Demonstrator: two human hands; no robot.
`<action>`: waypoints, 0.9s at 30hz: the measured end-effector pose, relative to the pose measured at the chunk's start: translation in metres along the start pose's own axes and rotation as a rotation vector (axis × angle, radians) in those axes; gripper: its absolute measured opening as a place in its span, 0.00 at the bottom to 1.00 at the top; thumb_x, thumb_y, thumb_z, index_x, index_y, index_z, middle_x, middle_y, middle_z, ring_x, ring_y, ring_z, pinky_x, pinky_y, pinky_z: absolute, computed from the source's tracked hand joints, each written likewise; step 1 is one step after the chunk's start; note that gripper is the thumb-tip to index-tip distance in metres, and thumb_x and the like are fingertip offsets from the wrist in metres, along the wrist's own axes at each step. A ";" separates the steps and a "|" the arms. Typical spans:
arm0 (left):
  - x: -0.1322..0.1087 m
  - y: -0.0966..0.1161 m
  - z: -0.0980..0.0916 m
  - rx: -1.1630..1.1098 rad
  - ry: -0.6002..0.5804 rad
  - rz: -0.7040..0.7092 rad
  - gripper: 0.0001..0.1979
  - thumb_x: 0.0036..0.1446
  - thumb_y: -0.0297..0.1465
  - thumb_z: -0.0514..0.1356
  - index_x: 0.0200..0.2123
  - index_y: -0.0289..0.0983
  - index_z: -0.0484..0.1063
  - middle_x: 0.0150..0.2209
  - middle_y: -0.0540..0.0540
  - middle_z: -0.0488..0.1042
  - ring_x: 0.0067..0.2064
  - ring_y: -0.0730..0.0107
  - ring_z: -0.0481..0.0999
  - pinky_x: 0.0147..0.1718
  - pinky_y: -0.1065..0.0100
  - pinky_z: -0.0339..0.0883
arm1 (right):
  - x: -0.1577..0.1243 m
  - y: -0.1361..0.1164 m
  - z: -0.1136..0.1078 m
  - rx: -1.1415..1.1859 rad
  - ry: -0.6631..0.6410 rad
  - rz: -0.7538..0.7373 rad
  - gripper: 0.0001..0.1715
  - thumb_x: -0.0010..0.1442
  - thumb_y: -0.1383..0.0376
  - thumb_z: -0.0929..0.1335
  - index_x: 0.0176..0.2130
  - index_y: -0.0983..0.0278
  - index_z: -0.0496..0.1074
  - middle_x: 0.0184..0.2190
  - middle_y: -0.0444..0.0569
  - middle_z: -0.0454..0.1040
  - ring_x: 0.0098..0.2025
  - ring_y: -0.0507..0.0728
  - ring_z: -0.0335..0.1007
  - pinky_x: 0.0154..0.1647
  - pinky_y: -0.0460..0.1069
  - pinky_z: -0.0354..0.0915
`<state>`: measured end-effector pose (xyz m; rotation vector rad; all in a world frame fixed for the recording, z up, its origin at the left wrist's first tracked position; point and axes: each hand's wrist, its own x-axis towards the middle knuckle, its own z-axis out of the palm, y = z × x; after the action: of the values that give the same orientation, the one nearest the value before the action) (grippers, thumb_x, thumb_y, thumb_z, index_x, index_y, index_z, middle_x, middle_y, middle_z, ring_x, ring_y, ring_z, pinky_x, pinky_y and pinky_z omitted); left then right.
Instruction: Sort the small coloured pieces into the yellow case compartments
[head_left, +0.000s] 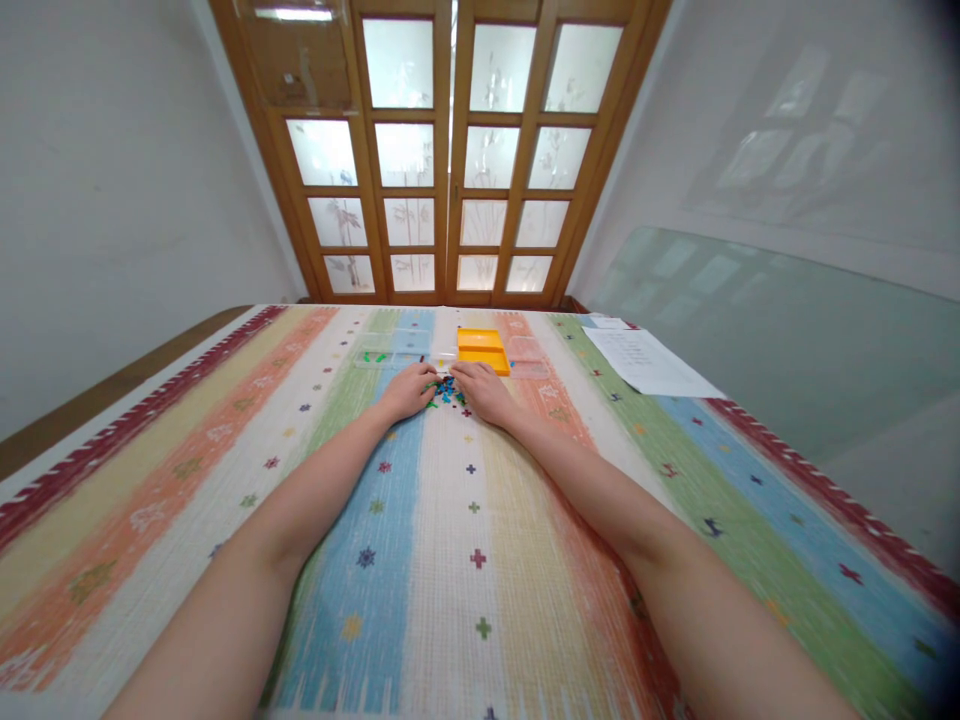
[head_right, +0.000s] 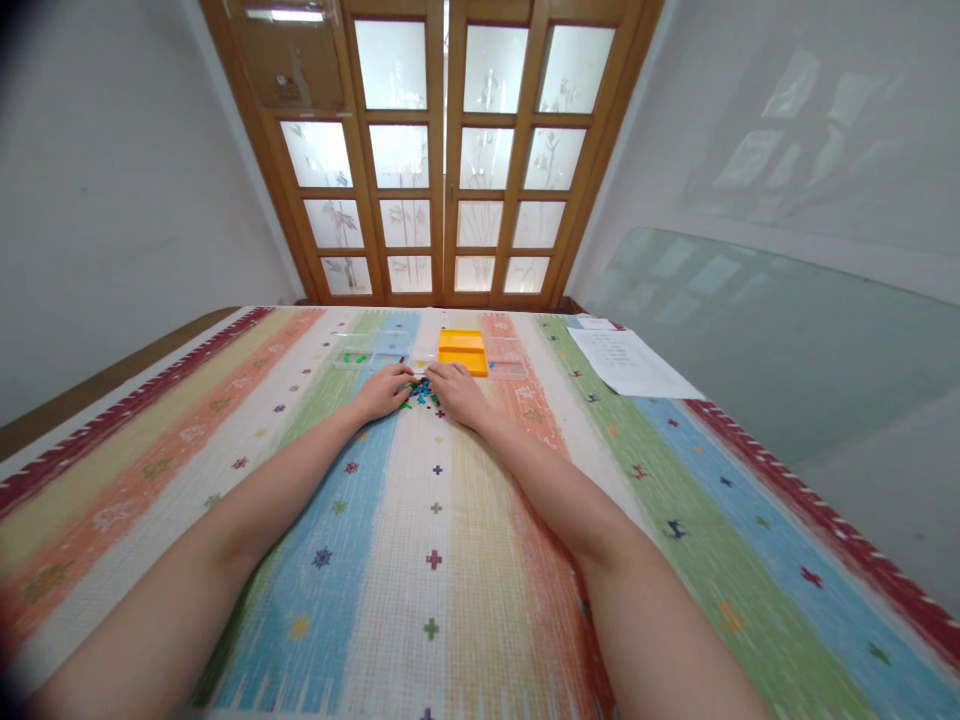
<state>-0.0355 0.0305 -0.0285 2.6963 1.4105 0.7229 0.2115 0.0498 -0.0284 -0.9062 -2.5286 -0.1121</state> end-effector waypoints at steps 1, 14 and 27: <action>0.000 0.000 0.000 -0.001 0.000 0.002 0.17 0.67 0.30 0.57 0.54 0.42 0.82 0.57 0.41 0.77 0.60 0.56 0.74 0.64 0.55 0.68 | 0.002 -0.001 -0.001 -0.005 0.013 0.011 0.24 0.74 0.70 0.63 0.65 0.64 0.72 0.66 0.60 0.71 0.68 0.64 0.65 0.71 0.62 0.55; 0.000 -0.007 0.003 0.005 0.038 -0.070 0.17 0.70 0.31 0.54 0.51 0.42 0.82 0.50 0.42 0.81 0.54 0.58 0.78 0.57 0.57 0.71 | 0.033 -0.002 0.002 -0.081 -0.042 0.089 0.19 0.74 0.69 0.62 0.59 0.65 0.75 0.61 0.62 0.75 0.63 0.65 0.69 0.67 0.61 0.59; 0.006 0.001 0.012 -0.035 -0.013 0.011 0.20 0.70 0.32 0.54 0.60 0.40 0.79 0.61 0.39 0.78 0.63 0.56 0.74 0.66 0.52 0.64 | 0.006 0.015 0.008 0.043 0.112 0.217 0.20 0.75 0.64 0.64 0.60 0.62 0.77 0.62 0.58 0.75 0.62 0.62 0.71 0.66 0.58 0.64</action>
<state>-0.0271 0.0372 -0.0371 2.6794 1.3689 0.7218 0.2140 0.0667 -0.0340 -1.1179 -2.3050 -0.0390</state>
